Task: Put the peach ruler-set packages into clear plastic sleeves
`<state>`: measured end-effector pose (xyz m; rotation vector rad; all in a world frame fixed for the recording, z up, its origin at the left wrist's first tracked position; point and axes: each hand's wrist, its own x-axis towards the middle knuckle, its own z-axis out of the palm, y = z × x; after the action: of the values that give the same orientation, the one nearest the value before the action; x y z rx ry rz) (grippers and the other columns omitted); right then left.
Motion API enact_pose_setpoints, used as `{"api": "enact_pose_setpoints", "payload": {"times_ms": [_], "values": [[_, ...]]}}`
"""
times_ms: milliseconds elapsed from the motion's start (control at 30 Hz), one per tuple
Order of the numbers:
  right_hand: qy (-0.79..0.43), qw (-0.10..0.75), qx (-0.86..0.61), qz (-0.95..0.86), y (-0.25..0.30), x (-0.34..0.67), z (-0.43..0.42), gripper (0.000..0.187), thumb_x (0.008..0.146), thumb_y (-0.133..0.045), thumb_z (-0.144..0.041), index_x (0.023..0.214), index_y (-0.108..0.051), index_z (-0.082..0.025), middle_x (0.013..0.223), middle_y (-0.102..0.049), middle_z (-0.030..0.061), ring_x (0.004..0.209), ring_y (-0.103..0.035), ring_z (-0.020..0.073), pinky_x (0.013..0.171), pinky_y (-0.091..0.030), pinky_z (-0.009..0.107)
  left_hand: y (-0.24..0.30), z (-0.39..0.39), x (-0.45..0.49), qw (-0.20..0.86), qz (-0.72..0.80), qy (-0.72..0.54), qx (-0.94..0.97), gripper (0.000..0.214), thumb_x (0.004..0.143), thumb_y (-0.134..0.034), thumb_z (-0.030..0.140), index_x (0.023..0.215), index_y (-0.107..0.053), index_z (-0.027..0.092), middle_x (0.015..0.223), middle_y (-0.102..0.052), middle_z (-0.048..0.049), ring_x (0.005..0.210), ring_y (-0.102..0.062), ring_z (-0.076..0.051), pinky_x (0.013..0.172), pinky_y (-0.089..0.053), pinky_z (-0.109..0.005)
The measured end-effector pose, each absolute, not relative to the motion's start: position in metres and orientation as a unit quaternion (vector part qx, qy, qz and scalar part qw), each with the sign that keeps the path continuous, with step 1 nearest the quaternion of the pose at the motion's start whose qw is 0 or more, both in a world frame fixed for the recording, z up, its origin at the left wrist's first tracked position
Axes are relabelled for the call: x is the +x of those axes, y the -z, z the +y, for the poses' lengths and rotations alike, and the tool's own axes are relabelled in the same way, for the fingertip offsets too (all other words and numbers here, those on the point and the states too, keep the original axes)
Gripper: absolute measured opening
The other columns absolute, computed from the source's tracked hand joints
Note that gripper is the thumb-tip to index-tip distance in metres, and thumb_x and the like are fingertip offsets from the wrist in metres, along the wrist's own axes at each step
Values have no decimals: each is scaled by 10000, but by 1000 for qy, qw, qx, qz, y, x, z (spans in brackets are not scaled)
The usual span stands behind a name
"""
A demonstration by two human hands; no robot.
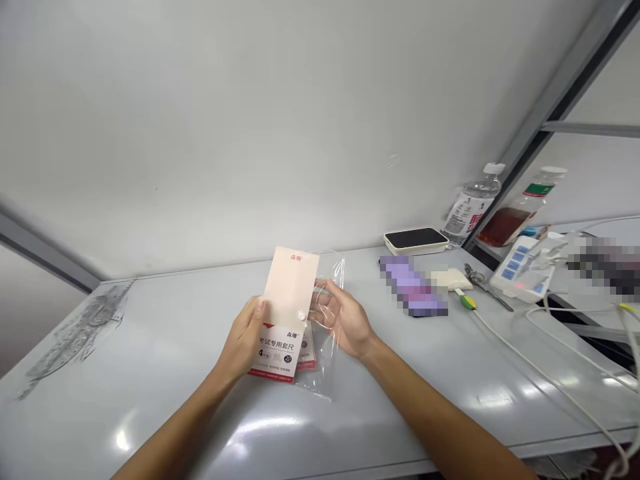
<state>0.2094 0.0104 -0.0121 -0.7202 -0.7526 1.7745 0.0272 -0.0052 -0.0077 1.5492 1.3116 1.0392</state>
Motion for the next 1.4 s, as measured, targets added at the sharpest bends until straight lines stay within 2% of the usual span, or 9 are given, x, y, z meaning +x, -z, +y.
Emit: {"api": "enact_pose_setpoints", "payload": {"times_ms": [200, 300, 433, 600, 733, 967, 1100, 1267, 1400], "values": [[-734, 530, -299, -301, 15, 215, 15, 299, 857, -376, -413, 945, -586, -219, 887, -669, 43, 847, -618, 205, 715, -481, 346, -3, -1, 23, 629, 432, -387, 518, 283, 796, -476, 447, 918, -504, 193, 678, -598, -5, 599, -548, -127, 591, -408, -241], [-729, 531, -312, -300, 17, 215, 16, 287, 849, -397, -417, 926, -592, -221, 878, -669, 34, 853, -617, 207, 708, -482, 342, -5, -1, 22, 656, 414, -362, 517, 308, 775, -519, 431, 949, -530, 176, 713, -615, -24, 644, -571, -142, 618, -417, -253], [-733, 519, -317, -304, 17, 215, 15, 282, 845, -420, -405, 963, -596, -217, 900, -671, 41, 845, -619, 203, 692, -485, 329, -1, 0, 22, 629, 422, -324, 566, 295, 779, -514, 421, 704, -557, 139, 679, -597, -32, 623, -547, -133, 601, -410, -249], [-735, 475, -319, -364, 13, 212, 11, 280, 802, -512, -381, 991, -602, -194, 944, -667, 67, 837, -620, 208, 633, -482, 295, 8, 4, 23, 583, 471, -394, 532, 270, 740, -571, 416, 705, -500, 158, 623, -618, -16, 567, -558, -127, 548, -417, -236], [-737, 438, -328, -397, 16, 205, 6, 276, 732, -623, -332, 954, -609, -168, 845, -682, 62, 740, -636, 184, 622, -482, 281, 11, 5, 23, 555, 490, -408, 534, 307, 711, -593, 428, 668, -407, 188, 490, -560, 32, 417, -510, -114, 427, -381, -219], [-684, 450, -364, -445, 17, 202, 3, 334, 722, -626, -356, 991, -607, -158, 799, -686, 63, 703, -646, 199, 616, -494, 313, 11, 6, 17, 344, 582, -373, 635, 365, 766, -481, 462, 545, -399, 184, 464, -451, 48, 421, -395, -82, 429, -294, -204], [-673, 455, -371, -450, 17, 204, 5, 343, 709, -633, -371, 982, -613, -163, 812, -687, 58, 700, -645, 202, 642, -499, 334, 12, 7, 17, 359, 562, -341, 663, 353, 787, -442, 445, 549, -414, 186, 465, -438, 47, 438, -379, -89, 447, -280, -209], [-632, 416, -391, -524, 25, 201, 5, 306, 724, -603, -400, 890, -624, -144, 801, -679, 64, 750, -640, 229, 641, -502, 345, 18, 2, 23, 286, 552, -334, 708, 309, 787, -452, 411, 574, -455, 187, 492, -450, 42, 456, -354, -89, 457, -264, -214], [-605, 389, -419, -555, 28, 198, 3, 313, 733, -580, -433, 851, -630, -147, 804, -674, 64, 732, -630, 219, 612, -490, 321, 18, -4, 30, 349, 518, -352, 697, 295, 810, -426, 406, 626, -484, 183, 554, -506, 28, 496, -415, -95, 483, -309, -212]]}}
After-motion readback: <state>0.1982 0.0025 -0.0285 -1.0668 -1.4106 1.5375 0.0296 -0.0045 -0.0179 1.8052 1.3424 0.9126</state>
